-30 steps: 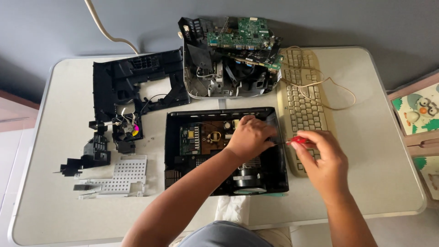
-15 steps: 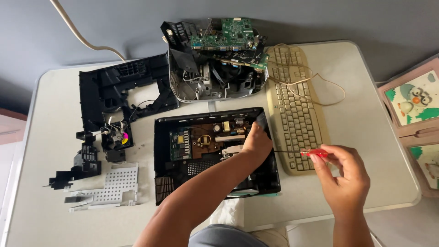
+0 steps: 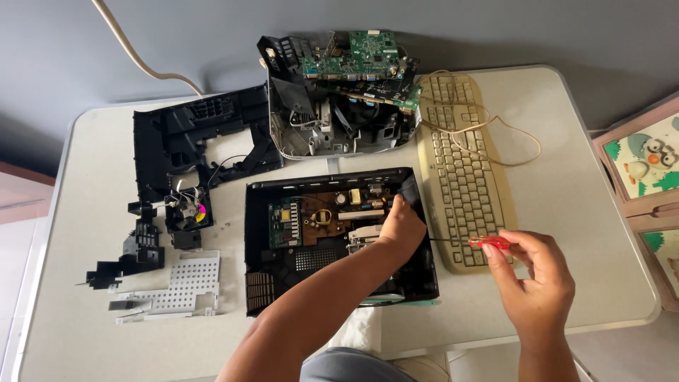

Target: Cleaning a metal bracket with a toothbrush and using a screwdriver to work on the internal components of a disassembled electronic device

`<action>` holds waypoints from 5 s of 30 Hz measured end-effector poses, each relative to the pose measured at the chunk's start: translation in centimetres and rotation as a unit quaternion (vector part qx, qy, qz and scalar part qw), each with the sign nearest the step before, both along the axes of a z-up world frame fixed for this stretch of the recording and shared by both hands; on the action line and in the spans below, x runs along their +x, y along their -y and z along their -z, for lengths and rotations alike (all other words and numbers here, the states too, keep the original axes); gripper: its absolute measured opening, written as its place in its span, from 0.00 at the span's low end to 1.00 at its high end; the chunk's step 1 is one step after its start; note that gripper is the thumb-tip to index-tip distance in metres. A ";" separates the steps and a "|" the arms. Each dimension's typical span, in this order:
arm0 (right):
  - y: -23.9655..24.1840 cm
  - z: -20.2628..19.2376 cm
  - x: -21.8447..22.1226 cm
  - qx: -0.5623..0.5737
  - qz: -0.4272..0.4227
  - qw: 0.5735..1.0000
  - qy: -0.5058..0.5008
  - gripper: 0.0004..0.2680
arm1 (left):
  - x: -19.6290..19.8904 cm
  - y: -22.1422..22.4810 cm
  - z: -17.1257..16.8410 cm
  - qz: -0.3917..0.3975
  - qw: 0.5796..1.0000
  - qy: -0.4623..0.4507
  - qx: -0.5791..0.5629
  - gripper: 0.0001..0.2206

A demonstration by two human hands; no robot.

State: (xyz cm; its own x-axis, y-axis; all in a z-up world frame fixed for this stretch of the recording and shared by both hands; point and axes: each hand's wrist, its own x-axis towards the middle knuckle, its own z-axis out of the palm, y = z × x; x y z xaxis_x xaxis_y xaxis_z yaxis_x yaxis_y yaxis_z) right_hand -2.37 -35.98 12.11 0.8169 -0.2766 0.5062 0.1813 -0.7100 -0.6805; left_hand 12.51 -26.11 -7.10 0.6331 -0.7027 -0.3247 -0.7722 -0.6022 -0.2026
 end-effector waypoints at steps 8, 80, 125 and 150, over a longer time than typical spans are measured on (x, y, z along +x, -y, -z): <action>0.1 0.5 0.1 0.002 -0.005 1.000 -0.003 0.10 | -0.1 -0.3 0.1 -0.043 0.998 -0.047 -0.029 0.13; -1.3 5.1 2.7 0.013 -0.036 0.999 0.003 0.09 | -11.8 -25.6 -8.0 -0.247 0.878 0.166 -0.375 0.13; -13.8 -6.3 -0.1 0.117 -0.274 0.953 0.060 0.13 | -14.6 -27.5 -9.3 -0.419 0.375 -0.280 -0.778 0.17; -26.0 8.0 12.5 0.122 -0.336 0.934 -0.019 0.08 | -14.4 -37.3 -6.1 -0.581 0.325 -0.055 -0.745 0.12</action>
State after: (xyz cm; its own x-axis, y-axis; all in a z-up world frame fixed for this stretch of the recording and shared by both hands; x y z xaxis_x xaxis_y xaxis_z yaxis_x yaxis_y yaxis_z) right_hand 10.12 -10.00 4.14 0.8634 0.2026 0.4621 0.5027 -0.2677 -0.8220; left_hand -1.87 11.15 -0.96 0.7937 0.5601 -0.2374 0.1972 0.1322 0.9714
